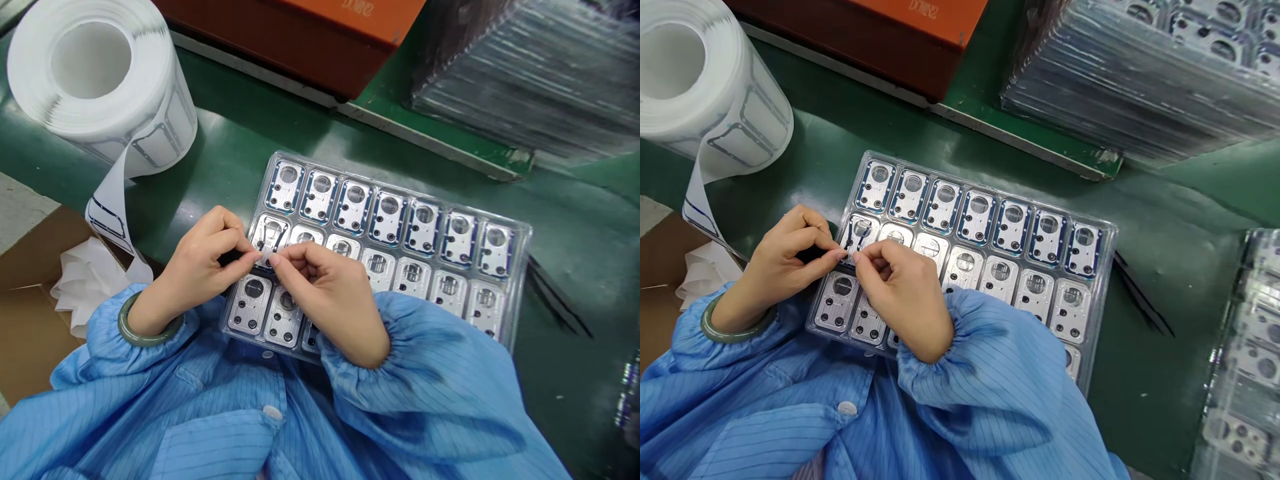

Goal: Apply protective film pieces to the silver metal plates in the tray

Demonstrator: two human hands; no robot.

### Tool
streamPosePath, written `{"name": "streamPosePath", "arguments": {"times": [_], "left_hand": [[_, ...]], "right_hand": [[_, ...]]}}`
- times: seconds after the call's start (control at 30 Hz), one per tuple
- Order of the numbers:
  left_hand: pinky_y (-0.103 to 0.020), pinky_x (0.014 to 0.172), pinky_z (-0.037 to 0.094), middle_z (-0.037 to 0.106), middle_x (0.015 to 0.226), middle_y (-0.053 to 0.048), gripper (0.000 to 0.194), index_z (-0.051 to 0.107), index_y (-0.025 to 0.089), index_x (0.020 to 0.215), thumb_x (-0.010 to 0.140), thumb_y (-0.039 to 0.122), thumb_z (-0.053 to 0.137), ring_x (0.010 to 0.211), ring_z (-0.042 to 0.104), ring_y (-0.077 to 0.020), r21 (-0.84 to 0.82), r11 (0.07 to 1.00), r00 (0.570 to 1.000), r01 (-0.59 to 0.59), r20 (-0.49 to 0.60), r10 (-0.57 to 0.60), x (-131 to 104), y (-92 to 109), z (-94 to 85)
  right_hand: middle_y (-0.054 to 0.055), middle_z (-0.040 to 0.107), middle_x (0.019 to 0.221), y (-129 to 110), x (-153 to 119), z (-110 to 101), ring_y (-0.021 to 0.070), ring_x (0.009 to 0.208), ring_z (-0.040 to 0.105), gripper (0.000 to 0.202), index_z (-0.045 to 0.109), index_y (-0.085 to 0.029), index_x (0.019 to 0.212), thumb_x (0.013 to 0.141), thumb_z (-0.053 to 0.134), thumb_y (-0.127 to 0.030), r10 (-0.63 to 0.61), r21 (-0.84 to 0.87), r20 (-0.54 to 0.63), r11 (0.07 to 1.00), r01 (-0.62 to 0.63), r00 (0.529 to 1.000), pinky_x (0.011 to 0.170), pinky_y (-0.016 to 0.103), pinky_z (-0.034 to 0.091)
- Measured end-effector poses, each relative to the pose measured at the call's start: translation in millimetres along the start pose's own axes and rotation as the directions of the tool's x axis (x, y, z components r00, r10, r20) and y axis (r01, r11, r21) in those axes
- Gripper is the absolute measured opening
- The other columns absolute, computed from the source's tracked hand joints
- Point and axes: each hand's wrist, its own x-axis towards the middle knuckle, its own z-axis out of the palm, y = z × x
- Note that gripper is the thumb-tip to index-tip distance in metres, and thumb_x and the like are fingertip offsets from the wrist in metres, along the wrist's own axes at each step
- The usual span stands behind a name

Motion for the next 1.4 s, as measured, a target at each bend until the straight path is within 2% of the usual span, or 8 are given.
{"name": "streamPosePath", "arguments": {"times": [0.17,0.47,0.9,1.4], "left_hand": [[-0.028,0.068,0.047,0.053,0.08,-0.002,0.004,0.062,0.019,0.078,0.082,0.02,0.063,0.076,0.053,-0.0139,-0.006,1.0,1.0,0.004,0.008,-0.004,-0.3,-0.7,-1.7],[-0.029,0.072,0.048,0.053,0.083,-0.002,0.003,0.063,0.019,0.081,0.083,0.021,0.061,0.079,0.054,-0.0148,0.011,1.0,0.996,-0.012,0.087,0.011,2.0,-1.0,-6.8],[-0.027,0.072,0.047,0.052,0.084,-0.002,0.004,0.061,0.018,0.081,0.084,0.02,0.06,0.08,0.054,-0.0138,0.033,0.998,0.99,-0.045,0.138,0.04,3.7,-0.5,-9.7],[-0.027,0.072,0.047,0.051,0.084,-0.002,0.004,0.061,0.017,0.081,0.084,0.016,0.059,0.079,0.053,-0.013,0.058,0.998,0.994,-0.033,0.104,0.027,3.7,1.4,-5.5]], "right_hand": [[0.0,0.065,0.064,-1.3,-1.3,-3.8,0.0121,0.057,0.059,0.017,0.067,-0.017,0.077,0.086,0.057,-0.028,-0.033,-0.042,0.03,0.999,0.034,0.999,0.053,0.023,0.045],[0.001,0.07,0.073,3.0,-3.9,-9.0,0.0154,0.065,0.064,0.014,0.068,-0.02,0.082,0.087,0.055,-0.024,-0.183,-0.263,0.04,0.947,0.187,0.982,0.06,0.026,0.046],[0.001,0.068,0.072,4.3,-3.5,-8.4,0.0148,0.065,0.064,0.012,0.067,-0.019,0.083,0.087,0.056,-0.023,-0.175,-0.281,0.062,0.942,0.185,0.983,0.059,0.025,0.045],[-0.001,0.066,0.067,7.5,-2.2,-7.8,0.0127,0.061,0.062,0.009,0.065,-0.017,0.08,0.086,0.058,-0.018,-0.191,-0.242,0.025,0.951,0.192,0.981,0.058,0.025,0.044]]}}
